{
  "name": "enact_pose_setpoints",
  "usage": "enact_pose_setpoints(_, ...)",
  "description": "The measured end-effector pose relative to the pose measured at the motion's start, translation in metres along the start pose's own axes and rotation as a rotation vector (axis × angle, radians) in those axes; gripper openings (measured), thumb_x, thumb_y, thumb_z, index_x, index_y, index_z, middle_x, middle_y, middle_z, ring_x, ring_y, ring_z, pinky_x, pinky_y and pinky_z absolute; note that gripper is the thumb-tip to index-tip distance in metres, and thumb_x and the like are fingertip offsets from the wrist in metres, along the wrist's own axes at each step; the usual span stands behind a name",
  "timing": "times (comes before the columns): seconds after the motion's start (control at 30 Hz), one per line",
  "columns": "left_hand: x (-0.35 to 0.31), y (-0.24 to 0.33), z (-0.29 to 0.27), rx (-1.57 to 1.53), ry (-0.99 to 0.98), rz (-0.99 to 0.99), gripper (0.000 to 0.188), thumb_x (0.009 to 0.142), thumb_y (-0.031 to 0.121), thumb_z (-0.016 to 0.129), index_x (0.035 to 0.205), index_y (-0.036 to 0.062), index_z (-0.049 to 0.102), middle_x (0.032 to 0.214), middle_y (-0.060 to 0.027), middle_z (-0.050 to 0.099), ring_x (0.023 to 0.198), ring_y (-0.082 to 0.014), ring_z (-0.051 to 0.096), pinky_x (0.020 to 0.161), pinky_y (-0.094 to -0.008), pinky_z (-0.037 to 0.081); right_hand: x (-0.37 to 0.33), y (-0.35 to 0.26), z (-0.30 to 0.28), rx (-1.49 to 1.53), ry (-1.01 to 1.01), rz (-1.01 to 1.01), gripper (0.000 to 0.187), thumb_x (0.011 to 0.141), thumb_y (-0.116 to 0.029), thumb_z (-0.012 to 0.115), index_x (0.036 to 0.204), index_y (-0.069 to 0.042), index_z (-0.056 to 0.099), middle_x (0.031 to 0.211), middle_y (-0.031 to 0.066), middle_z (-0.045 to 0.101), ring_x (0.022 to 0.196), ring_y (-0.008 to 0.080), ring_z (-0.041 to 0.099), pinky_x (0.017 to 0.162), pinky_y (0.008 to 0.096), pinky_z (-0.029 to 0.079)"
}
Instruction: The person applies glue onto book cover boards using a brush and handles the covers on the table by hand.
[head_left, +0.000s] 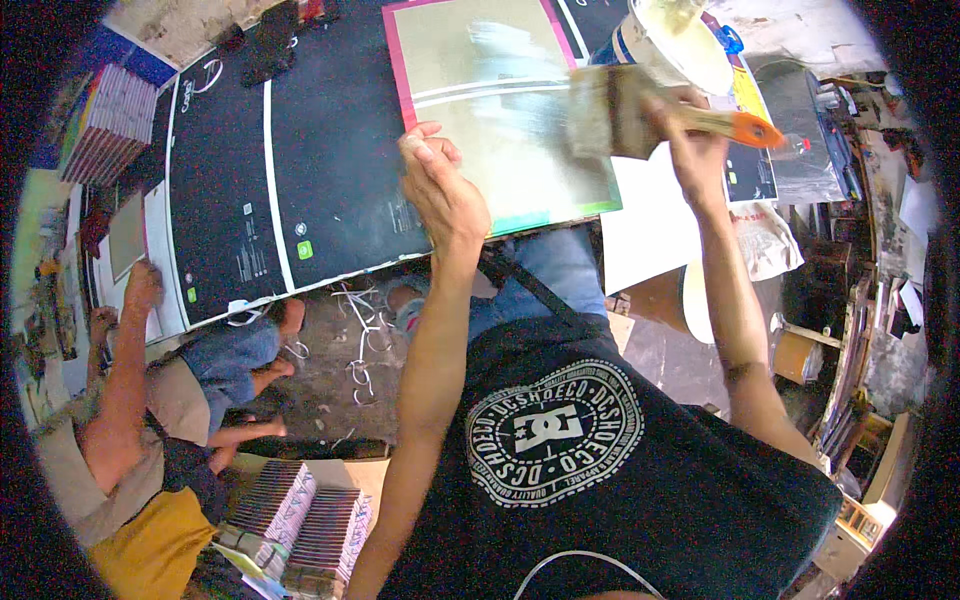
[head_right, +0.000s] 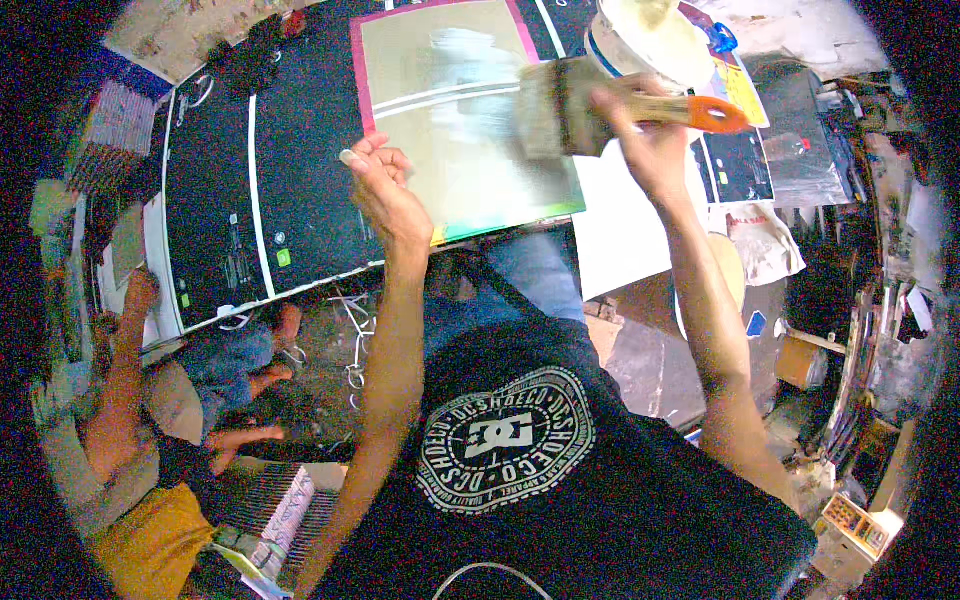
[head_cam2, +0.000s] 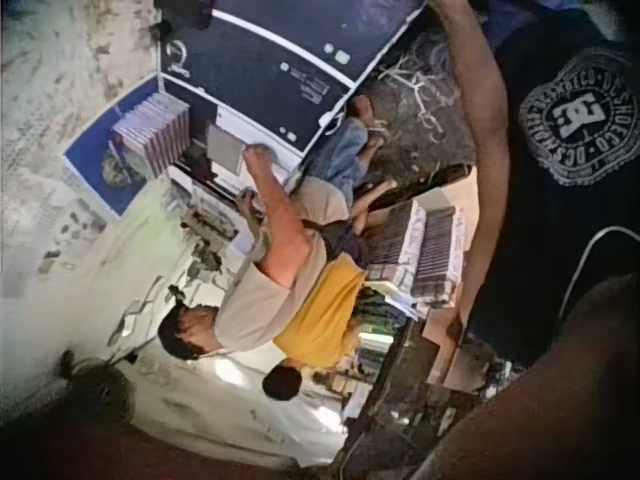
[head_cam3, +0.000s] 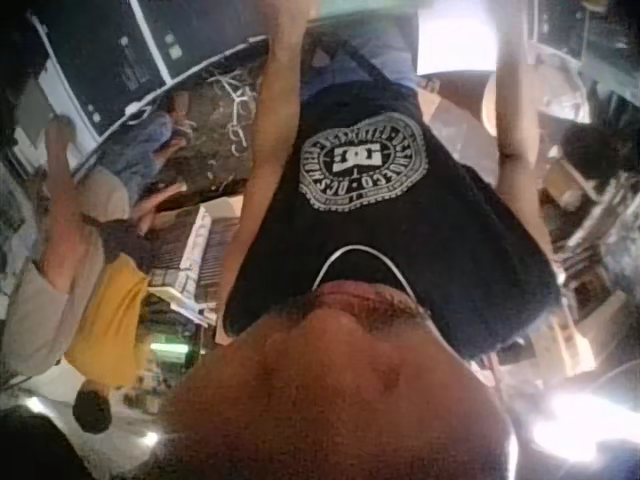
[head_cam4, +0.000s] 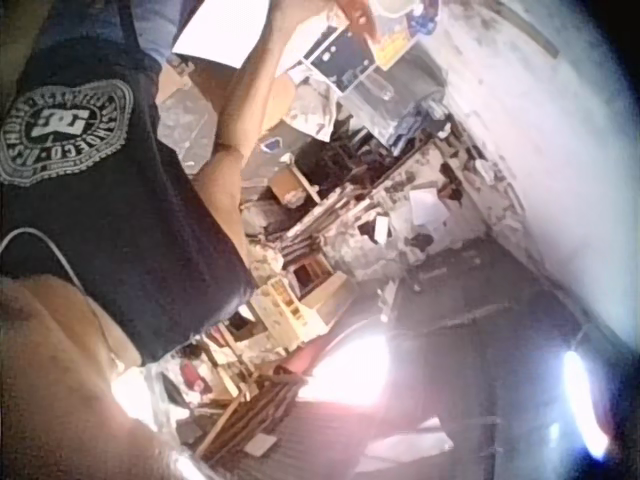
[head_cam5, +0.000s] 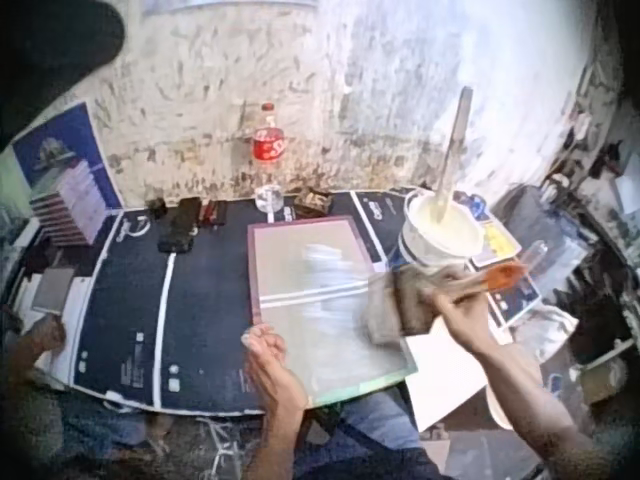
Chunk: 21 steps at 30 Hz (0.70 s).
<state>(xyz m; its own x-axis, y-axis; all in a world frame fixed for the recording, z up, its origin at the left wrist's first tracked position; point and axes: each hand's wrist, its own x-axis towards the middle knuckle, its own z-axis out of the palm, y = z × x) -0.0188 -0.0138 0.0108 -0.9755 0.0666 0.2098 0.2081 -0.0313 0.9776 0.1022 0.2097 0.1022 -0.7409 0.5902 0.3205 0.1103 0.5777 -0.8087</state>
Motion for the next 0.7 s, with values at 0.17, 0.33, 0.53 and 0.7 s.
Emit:
enact_pose_setpoints(0.17,-0.003,0.002,-0.002,0.029,-0.01,-0.018,0.069,0.1,0.059,0.015,0.104,0.0011,0.053,0.071,-0.002,0.047,0.063,-0.0095,0.039,0.057,-0.0248,0.031,0.062,0.033,0.014,-0.446,-0.129,-0.36,0.02,0.084,-0.029,0.07,0.091,-0.01,0.073,0.079,0.0074,0.068,0.07,0.0243,0.065,0.067,0.0354,0.051)
enact_pose_setpoints(0.33,-0.005,0.003,0.005,-0.02,-0.054,-0.03,0.043,0.102,0.029,0.02,0.104,-0.0028,0.05,0.067,-0.0119,0.046,0.064,-0.0256,0.048,0.065,-0.0379,0.039,0.109,0.007,0.052,-0.166,0.036,-0.373,0.033,0.089,-0.034,0.067,0.096,-0.002,0.07,0.08,0.0059,0.071,0.069,0.0119,0.065,0.06,0.0287,0.052)
enact_pose_setpoints(0.53,-0.002,0.015,0.009,0.198,-0.014,-0.018,0.06,0.102,0.05,0.016,0.099,-0.0002,0.049,0.07,-0.0053,0.046,0.066,-0.0177,0.045,0.065,-0.0338,0.039,0.078,-0.032,0.168,-0.179,-0.101,-0.047,0.039,0.08,-0.038,0.068,0.08,0.001,0.066,0.074,0.0147,0.068,0.069,0.0193,0.067,0.063,0.0356,0.053)
enact_pose_setpoints(0.7,0.002,0.012,0.011,0.267,0.007,0.101,0.034,0.102,0.028,0.026,0.096,-0.0003,0.044,0.07,-0.0188,0.046,0.06,-0.0332,0.048,0.057,-0.0449,0.036,0.065,0.023,0.11,-0.347,0.021,-0.108,0.034,0.083,-0.037,0.066,0.077,-0.003,0.067,0.069,0.0109,0.066,0.064,0.0228,0.066,0.061,0.037,0.052)
